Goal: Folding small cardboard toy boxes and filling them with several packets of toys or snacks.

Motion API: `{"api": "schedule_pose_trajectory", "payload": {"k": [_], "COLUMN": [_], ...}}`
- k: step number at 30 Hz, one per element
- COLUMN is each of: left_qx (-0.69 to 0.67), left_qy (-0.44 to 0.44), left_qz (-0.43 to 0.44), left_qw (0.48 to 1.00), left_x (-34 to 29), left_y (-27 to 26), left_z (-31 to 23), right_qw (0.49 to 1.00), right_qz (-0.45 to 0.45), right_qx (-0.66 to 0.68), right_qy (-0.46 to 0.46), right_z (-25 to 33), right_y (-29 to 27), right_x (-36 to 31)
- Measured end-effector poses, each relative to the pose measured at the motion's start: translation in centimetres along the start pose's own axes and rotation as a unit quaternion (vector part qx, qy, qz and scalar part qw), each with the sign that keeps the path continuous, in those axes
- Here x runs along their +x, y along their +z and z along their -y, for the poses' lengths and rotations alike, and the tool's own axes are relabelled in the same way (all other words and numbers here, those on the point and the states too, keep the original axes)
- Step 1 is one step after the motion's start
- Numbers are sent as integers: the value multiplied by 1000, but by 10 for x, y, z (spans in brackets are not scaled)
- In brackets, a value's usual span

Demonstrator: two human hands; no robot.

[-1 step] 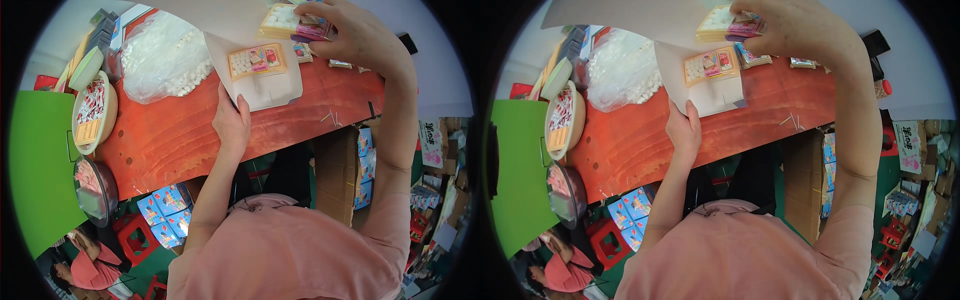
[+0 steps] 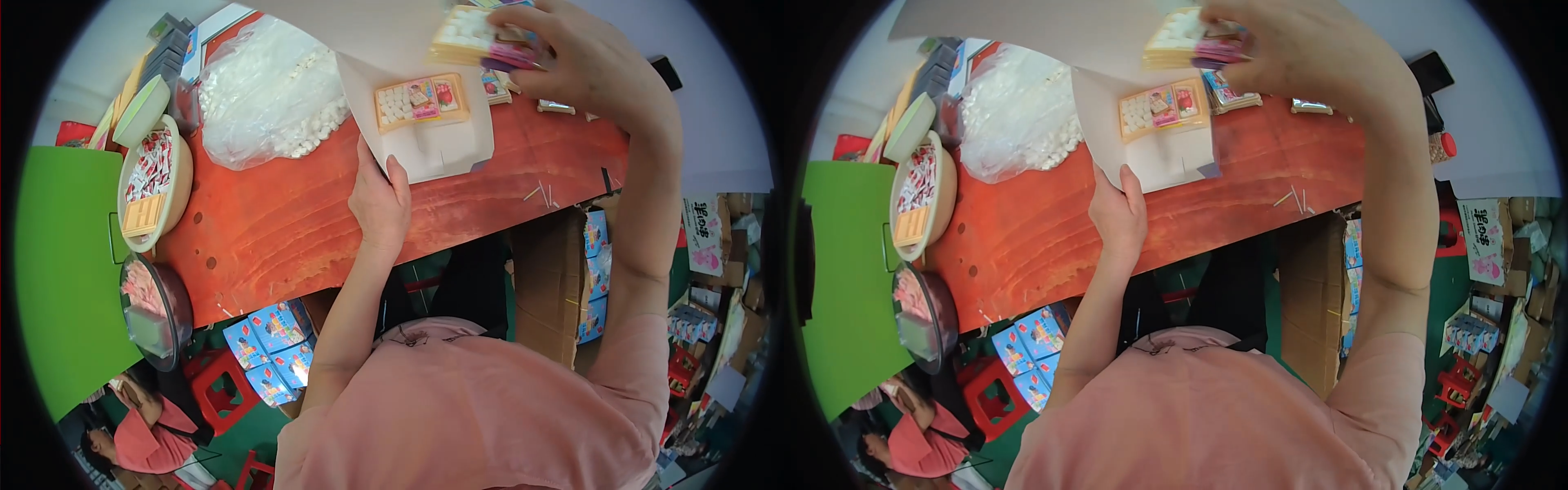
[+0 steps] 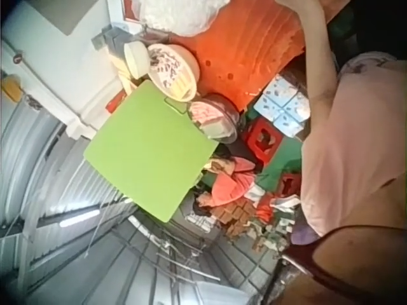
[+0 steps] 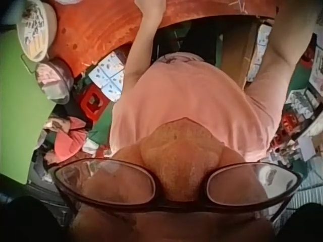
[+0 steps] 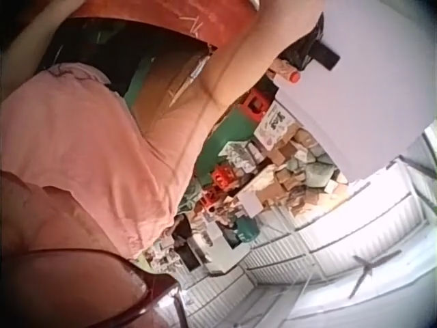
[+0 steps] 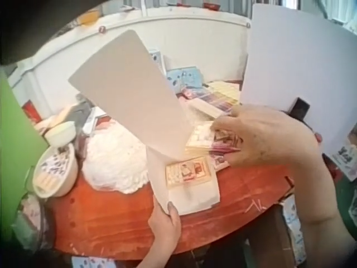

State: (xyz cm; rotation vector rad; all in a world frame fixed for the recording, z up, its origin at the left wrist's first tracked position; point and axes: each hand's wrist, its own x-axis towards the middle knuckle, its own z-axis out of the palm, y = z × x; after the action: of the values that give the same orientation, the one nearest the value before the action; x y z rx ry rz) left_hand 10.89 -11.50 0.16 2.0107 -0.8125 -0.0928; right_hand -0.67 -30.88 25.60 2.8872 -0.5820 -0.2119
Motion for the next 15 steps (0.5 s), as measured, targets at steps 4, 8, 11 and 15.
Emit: {"api": "schedule_pose_trajectory", "payload": {"k": [4, 8, 11, 15], "left_qx": [55, 91, 94, 87], "left_qy": [35, 55, 57, 54], "left_qz": [-20, 5, 15, 20], "left_qw": [998, 994, 994, 995], "left_x": [-4, -1, -5, -16], "left_y": [3, 1, -10, -16], "left_z": [1, 2, 4, 5], "right_qw": [992, 959, 969, 990], "right_qz": [-107, -176, -150, 5], "right_qx": [56, 208, 162, 100], "right_qy": [35, -77, -111, -98], "right_z": [-8, 8, 29, 58], "right_y": [4, 1, 27, 56], "right_x": [-32, -58, -21, 36]}}
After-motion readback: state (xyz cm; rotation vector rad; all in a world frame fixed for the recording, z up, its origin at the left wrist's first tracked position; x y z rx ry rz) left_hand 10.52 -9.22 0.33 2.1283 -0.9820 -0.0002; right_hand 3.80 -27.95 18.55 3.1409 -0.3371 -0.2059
